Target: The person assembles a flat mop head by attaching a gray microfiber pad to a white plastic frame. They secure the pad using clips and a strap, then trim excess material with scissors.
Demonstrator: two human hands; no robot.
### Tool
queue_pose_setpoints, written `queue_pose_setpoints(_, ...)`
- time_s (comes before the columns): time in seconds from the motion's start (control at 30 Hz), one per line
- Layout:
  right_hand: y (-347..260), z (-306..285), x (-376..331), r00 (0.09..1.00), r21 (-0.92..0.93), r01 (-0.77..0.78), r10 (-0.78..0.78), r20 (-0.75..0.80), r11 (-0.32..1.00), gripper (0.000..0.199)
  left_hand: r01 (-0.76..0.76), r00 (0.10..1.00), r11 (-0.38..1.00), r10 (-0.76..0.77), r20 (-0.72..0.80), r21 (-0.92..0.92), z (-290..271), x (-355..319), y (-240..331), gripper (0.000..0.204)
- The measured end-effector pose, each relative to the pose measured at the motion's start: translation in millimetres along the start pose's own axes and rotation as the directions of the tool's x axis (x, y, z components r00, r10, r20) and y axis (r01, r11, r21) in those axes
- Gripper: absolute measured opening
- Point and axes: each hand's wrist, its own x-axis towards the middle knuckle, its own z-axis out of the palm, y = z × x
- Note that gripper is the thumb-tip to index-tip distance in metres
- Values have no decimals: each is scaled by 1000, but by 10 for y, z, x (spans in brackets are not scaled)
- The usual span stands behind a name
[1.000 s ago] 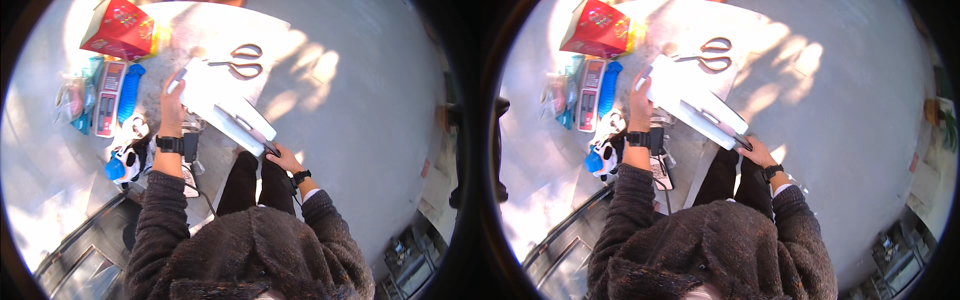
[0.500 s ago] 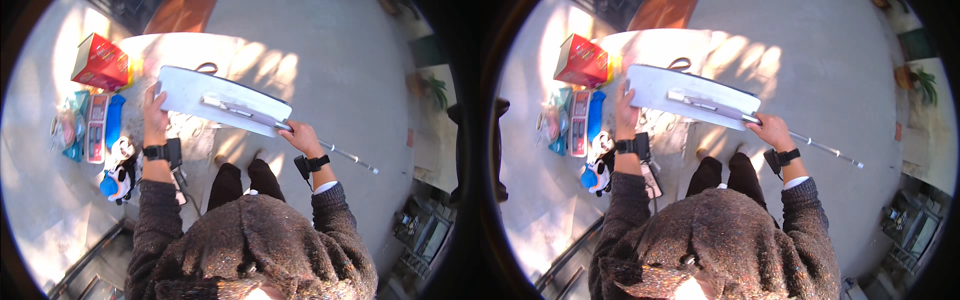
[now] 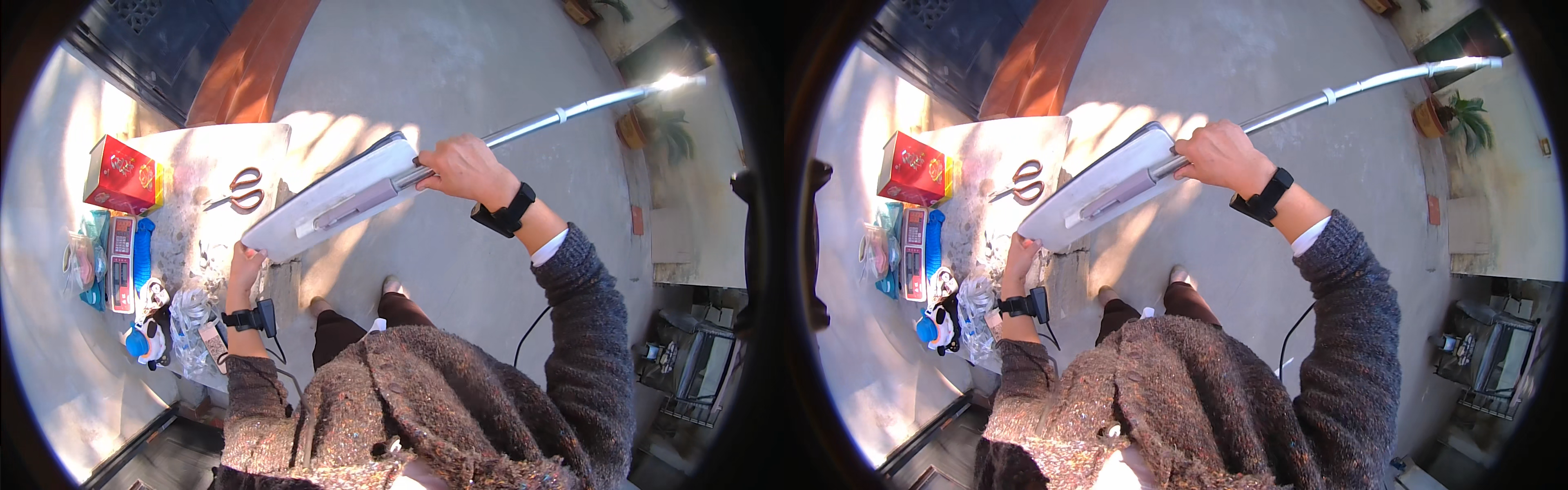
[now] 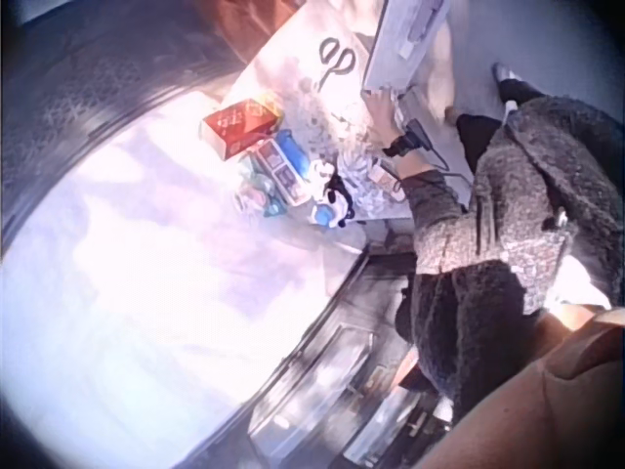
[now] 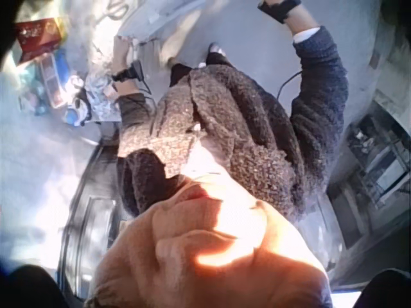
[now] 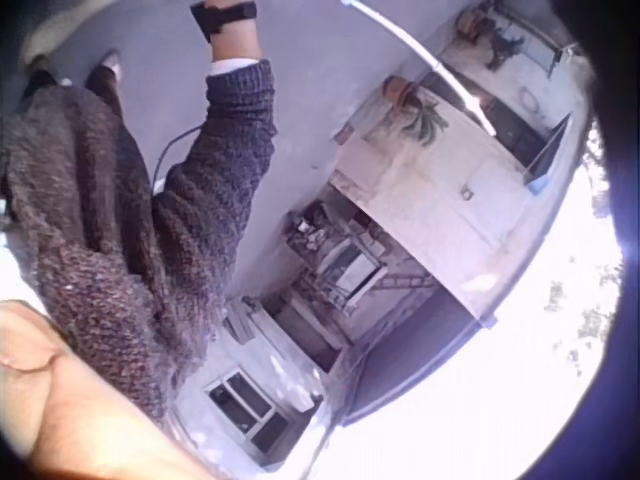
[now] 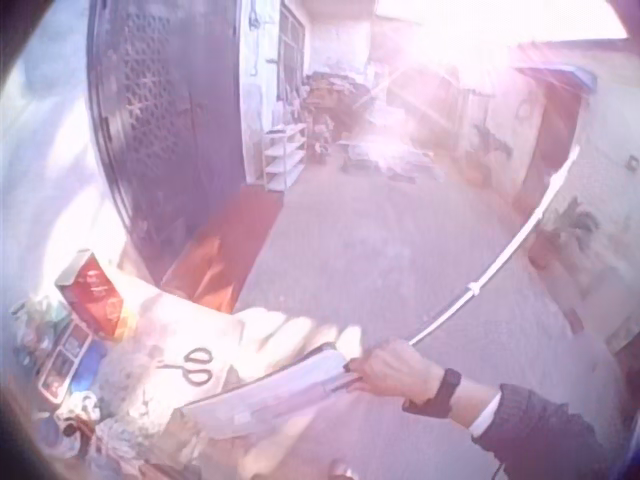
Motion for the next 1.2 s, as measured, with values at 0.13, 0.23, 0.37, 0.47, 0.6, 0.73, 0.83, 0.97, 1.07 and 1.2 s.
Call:
queue_pose_setpoints(0.13,36,-281,70,992,-178,125,-118,47,976,32,-415,910,905,414,31,92,385,-104,951,85)
queue_pose_setpoints(0.23,-90,-377,152,986,-317,165,-150,71,934,30,-571,805,815,530,266,104,1124,-117,1668,83)
queue_pose_setpoints(0.37,-222,-411,245,974,-438,229,-206,98,869,27,-430,847,902,389,362,36,1449,-152,2056,50)
queue_pose_setpoints(0.47,-257,-399,340,961,-523,276,-238,140,806,31,-545,837,838,543,67,17,1535,-325,1903,35)
queue_pose_setpoints(0.6,-390,-354,434,958,-625,278,-262,120,730,18,-576,802,816,575,-162,42,1593,-366,1663,35)
queue_pose_setpoints(0.73,-463,-485,481,955,-628,295,-212,205,720,15,-605,754,796,578,-313,11,1684,-366,1598,35)
queue_pose_setpoints(0.83,-421,-663,508,940,-520,304,-163,298,798,25,-652,711,758,609,-352,-5,1730,-359,1624,34)
queue_pose_setpoints(0.97,-356,-770,354,952,-358,257,-170,256,898,27,-454,768,888,432,-473,73,1643,-200,1614,32)
queue_pose_setpoints(1.07,-279,-747,36,977,-339,167,-109,184,926,19,-467,765,782,124,-632,-412,1339,33,1518,34)
queue_pose_setpoints(1.2,-168,-553,-381,995,-293,74,-50,87,953,24,-506,798,749,219,-561,-428,1433,-65,1386,34)
